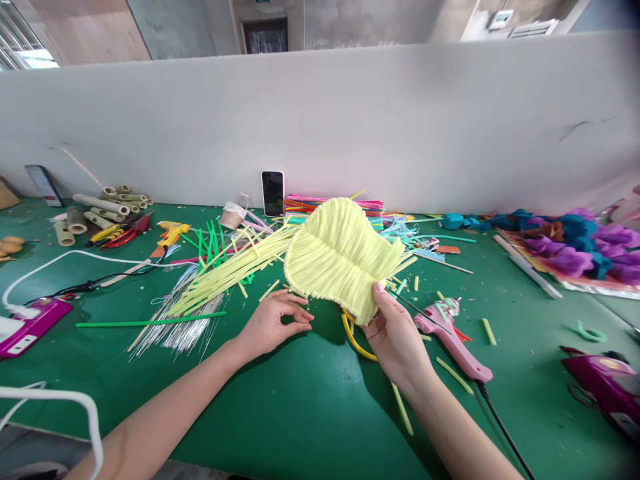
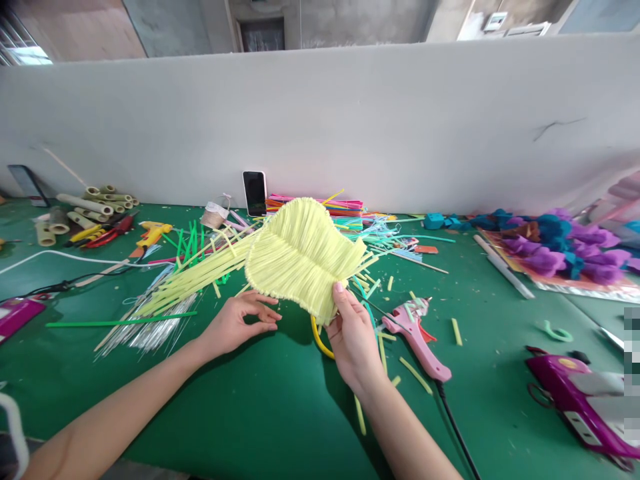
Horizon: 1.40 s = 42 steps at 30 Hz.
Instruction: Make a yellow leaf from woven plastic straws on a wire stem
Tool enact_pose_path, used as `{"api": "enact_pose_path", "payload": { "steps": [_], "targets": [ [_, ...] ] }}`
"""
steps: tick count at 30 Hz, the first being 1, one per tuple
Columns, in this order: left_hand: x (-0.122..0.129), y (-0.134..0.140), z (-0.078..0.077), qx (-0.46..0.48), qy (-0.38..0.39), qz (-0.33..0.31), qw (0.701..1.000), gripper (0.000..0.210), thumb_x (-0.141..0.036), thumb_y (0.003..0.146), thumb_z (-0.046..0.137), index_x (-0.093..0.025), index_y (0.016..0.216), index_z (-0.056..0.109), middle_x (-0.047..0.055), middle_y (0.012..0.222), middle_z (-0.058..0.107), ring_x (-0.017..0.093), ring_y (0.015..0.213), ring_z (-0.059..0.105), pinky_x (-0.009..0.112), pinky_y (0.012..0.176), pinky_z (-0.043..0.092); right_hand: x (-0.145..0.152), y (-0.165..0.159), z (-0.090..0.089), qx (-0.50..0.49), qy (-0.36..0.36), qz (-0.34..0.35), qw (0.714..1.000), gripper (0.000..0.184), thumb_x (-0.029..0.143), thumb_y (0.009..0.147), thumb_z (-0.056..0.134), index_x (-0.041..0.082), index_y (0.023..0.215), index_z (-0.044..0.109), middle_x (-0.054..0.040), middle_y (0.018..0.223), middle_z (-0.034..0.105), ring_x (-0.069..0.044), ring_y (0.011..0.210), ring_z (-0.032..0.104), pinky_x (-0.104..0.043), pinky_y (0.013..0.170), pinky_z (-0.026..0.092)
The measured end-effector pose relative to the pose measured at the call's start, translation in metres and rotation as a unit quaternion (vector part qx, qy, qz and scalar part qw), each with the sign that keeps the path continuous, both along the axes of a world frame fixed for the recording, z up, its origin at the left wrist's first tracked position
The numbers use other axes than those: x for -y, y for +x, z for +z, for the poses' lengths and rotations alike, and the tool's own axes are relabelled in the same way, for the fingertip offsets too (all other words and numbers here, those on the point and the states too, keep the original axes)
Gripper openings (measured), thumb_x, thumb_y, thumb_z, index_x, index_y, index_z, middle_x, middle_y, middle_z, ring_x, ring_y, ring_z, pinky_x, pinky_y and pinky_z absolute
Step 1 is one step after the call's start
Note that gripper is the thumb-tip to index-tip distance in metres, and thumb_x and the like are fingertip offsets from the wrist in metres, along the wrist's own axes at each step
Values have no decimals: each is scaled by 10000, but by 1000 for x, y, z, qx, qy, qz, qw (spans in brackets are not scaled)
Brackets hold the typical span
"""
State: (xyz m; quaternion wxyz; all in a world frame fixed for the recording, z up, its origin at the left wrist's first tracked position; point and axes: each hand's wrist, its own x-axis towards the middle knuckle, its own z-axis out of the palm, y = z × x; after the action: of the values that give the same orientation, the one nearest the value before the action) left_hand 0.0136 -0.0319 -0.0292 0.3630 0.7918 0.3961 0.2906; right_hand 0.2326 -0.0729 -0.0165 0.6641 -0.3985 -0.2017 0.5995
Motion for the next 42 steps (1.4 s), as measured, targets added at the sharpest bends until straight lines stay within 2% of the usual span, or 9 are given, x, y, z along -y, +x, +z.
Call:
{"api": "enact_pose_path", "payload": {
  "steps": [6, 10, 16, 22, 28, 31, 35, 38, 42],
  "targets": [
    [0, 1, 1, 23, -12, 28, 999, 207, -317, 770, 748, -236, 608, 648, 20, 794, 761, 268, 1074, 654, 481, 1069, 372, 1, 0, 1, -5, -2, -3, 1000, 258, 362, 794, 757, 181, 977, 743, -25, 1026, 766, -158, 854, 732, -195, 720, 616],
    [-2, -1, -2, 33, -31, 60, 997, 105, -311, 805, 706, -242, 728, 720, 36, 894, 770, 265, 1067, 665, 482, 1063, 393, 1, 0, 1, -5, -3, 1, 1000, 262, 356, 802, 750, 178, 994, 739, -34, 1016, 767, -164, 852, 733, -204, 729, 614],
    [-2, -1, 1, 24, -14, 22, 999, 281, -378, 945, 508, -249, 826, 728, 19, 893, 776, 251, 1144, 639, 472, 1140, 308, 1, -1, 3, 0, -5, -4, 1000, 262, 358, 782, 768, 181, 973, 739, -32, 998, 770, -165, 829, 736, -198, 688, 616],
    [0, -1, 5, -2, 14, 4, 1000, 459, -419, 987, 392, -240, 681, 685, -9, 632, 716, 212, 874, 713, 449, 1147, 287, 1, -1, 2, 4, -3, -5, 1000, 264, 365, 787, 763, 184, 977, 740, -27, 992, 771, -167, 839, 734, -200, 697, 618],
    [-1, -3, 2, 6, 16, 23, 1000, 466, -449, 938, 505, -249, 545, 651, -18, 527, 645, 221, 855, 712, 421, 1112, 315, 1, -1, 2, 5, 0, 1, 1000, 264, 363, 810, 742, 181, 1001, 738, -25, 1012, 765, -159, 855, 725, -207, 741, 618],
    [0, -3, 1, -1, 48, 47, 998, 444, -416, 973, 433, -241, 649, 680, -7, 593, 659, 208, 811, 686, 410, 1055, 368, 1, -1, 3, 4, 1, 3, 1000, 265, 371, 807, 744, 184, 995, 739, -22, 1008, 765, -155, 849, 724, -204, 742, 617],
    [2, -3, 1, 13, 54, 68, 996, 389, -397, 1002, 335, -212, 855, 643, 43, 829, 673, 201, 820, 636, 345, 836, 483, 1, -1, 2, 1, -2, 3, 1000, 249, 360, 821, 733, 185, 998, 737, -19, 998, 764, -147, 830, 721, -198, 730, 616],
    [1, -4, 1, 27, 51, 67, 996, 244, -413, 947, 498, -212, 1046, 595, 72, 1022, 648, 219, 976, 618, 343, 877, 480, 1, -1, 2, 1, -1, 6, 1000, 256, 360, 822, 730, 184, 1009, 734, -21, 1002, 762, -153, 838, 720, -203, 721, 618],
    [1, -3, 1, -7, 40, 8, 999, 278, -423, 917, 559, -197, 786, 653, 77, 1048, 648, 235, 1039, 613, 362, 943, 460, 1, -2, 3, 1, -1, 2, 1000, 261, 359, 804, 747, 179, 992, 735, -24, 1001, 762, -163, 880, 718, -197, 717, 610]
  ]
}}
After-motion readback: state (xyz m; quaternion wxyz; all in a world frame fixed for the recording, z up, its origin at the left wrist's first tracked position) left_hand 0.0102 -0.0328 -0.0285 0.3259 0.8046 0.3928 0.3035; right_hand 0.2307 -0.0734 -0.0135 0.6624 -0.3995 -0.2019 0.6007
